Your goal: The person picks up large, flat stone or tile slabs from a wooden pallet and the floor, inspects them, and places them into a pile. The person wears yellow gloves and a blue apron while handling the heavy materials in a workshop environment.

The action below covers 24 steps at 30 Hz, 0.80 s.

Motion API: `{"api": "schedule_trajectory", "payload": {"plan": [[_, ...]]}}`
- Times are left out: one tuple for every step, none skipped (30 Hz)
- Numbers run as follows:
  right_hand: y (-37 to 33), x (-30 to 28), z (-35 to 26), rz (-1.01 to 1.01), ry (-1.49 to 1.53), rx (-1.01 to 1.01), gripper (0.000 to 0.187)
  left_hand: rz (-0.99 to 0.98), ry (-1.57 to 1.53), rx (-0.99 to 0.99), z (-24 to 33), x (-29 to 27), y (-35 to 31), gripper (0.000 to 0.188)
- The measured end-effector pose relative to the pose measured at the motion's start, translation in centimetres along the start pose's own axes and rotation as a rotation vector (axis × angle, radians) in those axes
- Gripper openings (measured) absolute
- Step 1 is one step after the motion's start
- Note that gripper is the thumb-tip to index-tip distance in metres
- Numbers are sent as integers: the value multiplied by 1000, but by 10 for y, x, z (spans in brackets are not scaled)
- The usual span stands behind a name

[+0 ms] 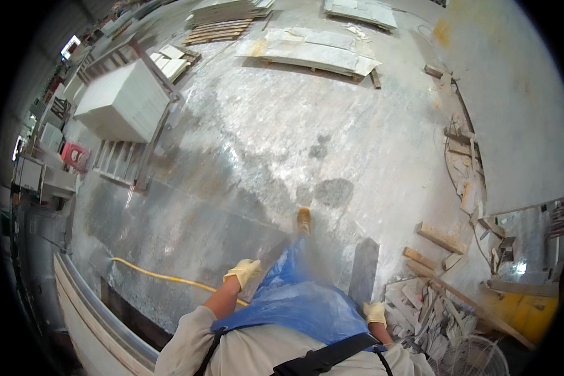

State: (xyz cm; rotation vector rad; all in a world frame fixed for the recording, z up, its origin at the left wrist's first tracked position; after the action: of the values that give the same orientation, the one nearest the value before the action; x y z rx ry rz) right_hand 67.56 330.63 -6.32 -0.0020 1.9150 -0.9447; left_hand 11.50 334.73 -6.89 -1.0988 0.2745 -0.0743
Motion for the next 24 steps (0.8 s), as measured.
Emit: {"api": "schedule_trajectory", "payload": {"plan": [[18, -13, -20, -1, -21, -1, 56, 0, -23, -20, 24, -9, 18, 59], [36, -26, -41, -3, -43, -2, 57, -6, -20, -12, 46, -17, 38, 59], [54, -38, -62, -5, -65, -2, 57, -11, -17, -4, 66, -26, 60, 58], [72, -46, -76, 3, -87, -12, 57, -16, -17, 3, 88, -36, 77, 58], [89, -54, -89, 12, -109, -21, 58, -12, 8, 10, 112, -46, 96, 56], [111, -65, -106, 23, -124, -36, 59, 0, 34, 24, 145, -56, 113, 55], [135, -77, -121, 26, -106, 1, 59, 10, 60, 38, 178, -65, 131, 54], [148, -89, -148, 10, -93, 34, 60, 41, 118, 92, 203, -76, 152, 54], [154, -101, -170, -7, -75, 78, 61, 64, 185, 145, 228, -88, 178, 55], [165, -115, -196, -9, -78, 40, 61, 94, 251, 202, 257, -104, 197, 55], [178, -124, -215, -26, -30, 46, 61, 57, 220, 195, 296, -113, 205, 54], [192, -134, -235, -42, 17, 50, 61, 22, 187, 189, 338, -119, 214, 54], [207, -143, -251, -63, 55, 53, 61, -14, 145, 175, 379, -122, 217, 54], [224, -149, -265, -80, 34, 52, 59, 0, 99, 185, 415, -126, 223, 54], [243, -152, -280, -100, 10, 52, 56, 13, 51, 190, 448, -128, 232, 54], [267, -154, -291, -119, -15, 50, 54, 30, 1, 197, 475, -132, 245, 54], [291, -158, -303, -136, -42, 7, 51, 19, -6, 180, 493, -135, 261, 55], [321, -155, -307, -154, -71, -41, 48, 12, -17, 164, 511, -138, 279, 55], [349, -153, -310, -172, -96, -88, 46, 7, -24, 148, 527, -142, 294, 56], [379, -153, -312, -192, -105, -136, 45, 22, -46, 130, 539, -147, 304, 56], [410, -150, -318, -205, -93, -169, 44, 28, -50, 117, 552, -152, 312, 57], [439, -154, -328, -223, -90, -205, 44, 39, -68, 100, 565, -155, 316, 57], [466, -159, -337, -229, -71, -229, 43, 53, -50, 57, 584, -156, 310, 57], [492, -165, -347, -235, -45, -254, 42, 65, -30, 14, 606, -157, 297, 56]]}}
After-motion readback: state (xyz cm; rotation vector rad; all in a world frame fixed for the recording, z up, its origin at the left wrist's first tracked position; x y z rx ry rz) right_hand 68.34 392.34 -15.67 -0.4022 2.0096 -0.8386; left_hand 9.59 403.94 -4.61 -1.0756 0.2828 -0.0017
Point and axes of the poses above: each hand's wrist, its own y-axis towards the middle knuckle, its own x-axis out of the palm, z = x × y, the point moved 5 cm from there along y, towards the middle knuckle, and after that the axes turned 9 degrees about y, right-handed, at the moved point
